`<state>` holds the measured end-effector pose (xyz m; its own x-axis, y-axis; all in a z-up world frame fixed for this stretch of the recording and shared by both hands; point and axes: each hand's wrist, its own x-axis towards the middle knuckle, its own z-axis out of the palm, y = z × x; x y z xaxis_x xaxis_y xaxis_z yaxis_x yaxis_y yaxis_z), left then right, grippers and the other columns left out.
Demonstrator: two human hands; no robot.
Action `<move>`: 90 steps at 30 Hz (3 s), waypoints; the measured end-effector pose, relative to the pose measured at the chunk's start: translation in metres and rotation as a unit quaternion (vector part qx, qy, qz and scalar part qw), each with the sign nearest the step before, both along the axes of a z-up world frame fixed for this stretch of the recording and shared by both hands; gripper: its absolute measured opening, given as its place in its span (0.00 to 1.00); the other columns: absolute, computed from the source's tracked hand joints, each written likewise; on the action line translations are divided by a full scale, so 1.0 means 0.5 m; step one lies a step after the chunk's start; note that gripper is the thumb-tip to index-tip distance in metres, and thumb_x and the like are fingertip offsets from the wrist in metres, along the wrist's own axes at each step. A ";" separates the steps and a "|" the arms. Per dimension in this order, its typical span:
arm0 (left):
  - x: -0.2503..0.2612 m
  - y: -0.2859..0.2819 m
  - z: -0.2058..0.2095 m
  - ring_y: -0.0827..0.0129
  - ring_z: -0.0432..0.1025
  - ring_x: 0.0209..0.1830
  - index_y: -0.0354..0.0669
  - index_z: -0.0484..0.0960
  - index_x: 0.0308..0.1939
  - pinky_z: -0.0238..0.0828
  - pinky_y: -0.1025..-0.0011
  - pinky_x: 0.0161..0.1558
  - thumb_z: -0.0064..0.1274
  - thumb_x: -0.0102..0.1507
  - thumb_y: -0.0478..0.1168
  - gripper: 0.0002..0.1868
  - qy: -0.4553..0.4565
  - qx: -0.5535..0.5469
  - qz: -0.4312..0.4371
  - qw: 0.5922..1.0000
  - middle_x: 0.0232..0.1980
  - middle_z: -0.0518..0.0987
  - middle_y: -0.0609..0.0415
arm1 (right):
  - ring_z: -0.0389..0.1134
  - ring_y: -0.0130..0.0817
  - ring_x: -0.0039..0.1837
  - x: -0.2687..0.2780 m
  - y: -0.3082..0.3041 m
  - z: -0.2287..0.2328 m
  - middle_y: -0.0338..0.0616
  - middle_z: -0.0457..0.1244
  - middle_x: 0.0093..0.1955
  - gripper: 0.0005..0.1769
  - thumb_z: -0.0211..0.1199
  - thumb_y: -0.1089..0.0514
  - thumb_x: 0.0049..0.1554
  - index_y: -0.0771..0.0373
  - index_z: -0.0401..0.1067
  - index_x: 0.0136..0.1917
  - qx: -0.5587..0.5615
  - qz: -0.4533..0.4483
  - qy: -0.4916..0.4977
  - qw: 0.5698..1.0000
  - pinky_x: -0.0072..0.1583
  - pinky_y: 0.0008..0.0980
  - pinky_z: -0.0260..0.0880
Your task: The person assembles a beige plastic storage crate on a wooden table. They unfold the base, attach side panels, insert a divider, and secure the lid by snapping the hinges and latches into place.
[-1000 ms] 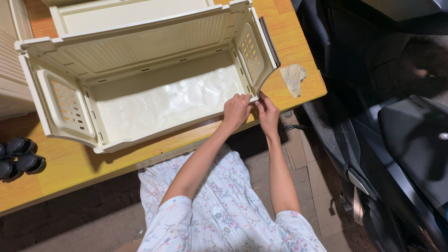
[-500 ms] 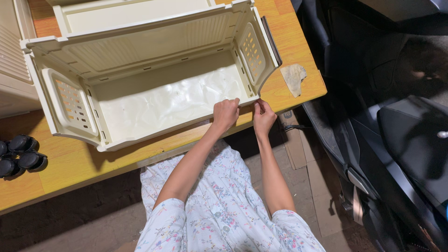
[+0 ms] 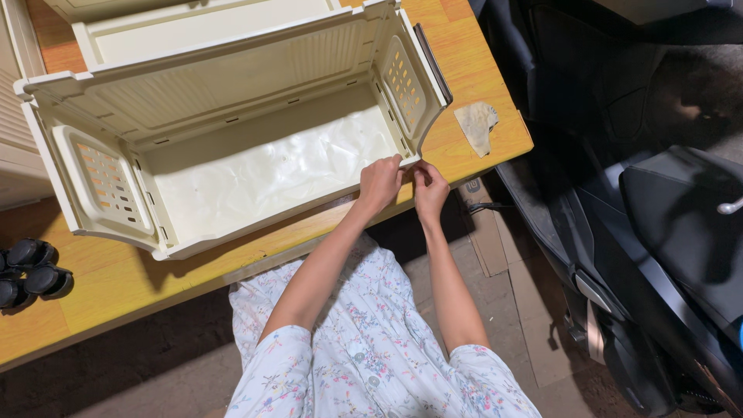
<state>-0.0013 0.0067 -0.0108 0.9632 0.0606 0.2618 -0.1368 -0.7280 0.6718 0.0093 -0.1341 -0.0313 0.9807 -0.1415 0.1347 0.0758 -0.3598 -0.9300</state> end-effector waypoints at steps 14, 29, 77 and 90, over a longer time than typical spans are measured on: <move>0.001 0.009 0.010 0.45 0.78 0.33 0.38 0.80 0.38 0.74 0.51 0.32 0.58 0.60 0.37 0.06 0.024 -0.002 -0.014 1.000 0.30 0.81 0.41 | 0.71 0.51 0.55 -0.031 0.035 0.043 0.54 0.69 0.53 0.14 0.62 0.70 0.56 0.69 0.76 0.56 -0.221 -0.018 -0.115 0.968 0.57 0.43 0.71; -0.268 0.320 0.055 0.50 0.78 0.37 0.41 0.81 0.32 0.73 0.52 0.34 0.63 0.57 0.44 0.11 0.084 0.085 0.070 0.990 0.33 0.82 0.46 | 0.68 0.41 0.55 -0.156 0.284 0.174 0.41 0.69 0.49 0.09 0.67 0.57 0.58 0.58 0.79 0.52 -0.247 0.318 -0.223 0.888 0.66 0.45 0.55; -0.601 0.588 -0.037 0.74 0.73 0.35 0.33 0.76 0.46 0.72 0.74 0.39 0.51 0.70 0.36 0.07 -0.248 -0.348 0.408 0.807 0.39 0.76 0.55 | 0.67 0.39 0.47 -0.436 0.700 0.137 0.40 0.68 0.44 0.11 0.74 0.61 0.54 0.61 0.77 0.51 -0.145 0.497 -0.302 0.801 0.57 0.40 0.57; -0.598 0.586 -0.042 0.72 0.72 0.37 0.33 0.77 0.47 0.71 0.72 0.41 0.50 0.71 0.37 0.08 -0.249 -0.326 0.418 0.811 0.41 0.74 0.54 | 0.68 0.38 0.50 -0.436 0.699 0.131 0.40 0.68 0.45 0.12 0.73 0.61 0.55 0.60 0.76 0.53 -0.157 0.496 -0.323 0.791 0.58 0.39 0.59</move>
<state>-0.3005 0.2998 -0.0320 0.3002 0.9192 0.2550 -0.1509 -0.2182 0.9642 -0.2089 0.2156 0.0340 0.3003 0.7938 0.5289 0.8887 -0.0314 -0.4574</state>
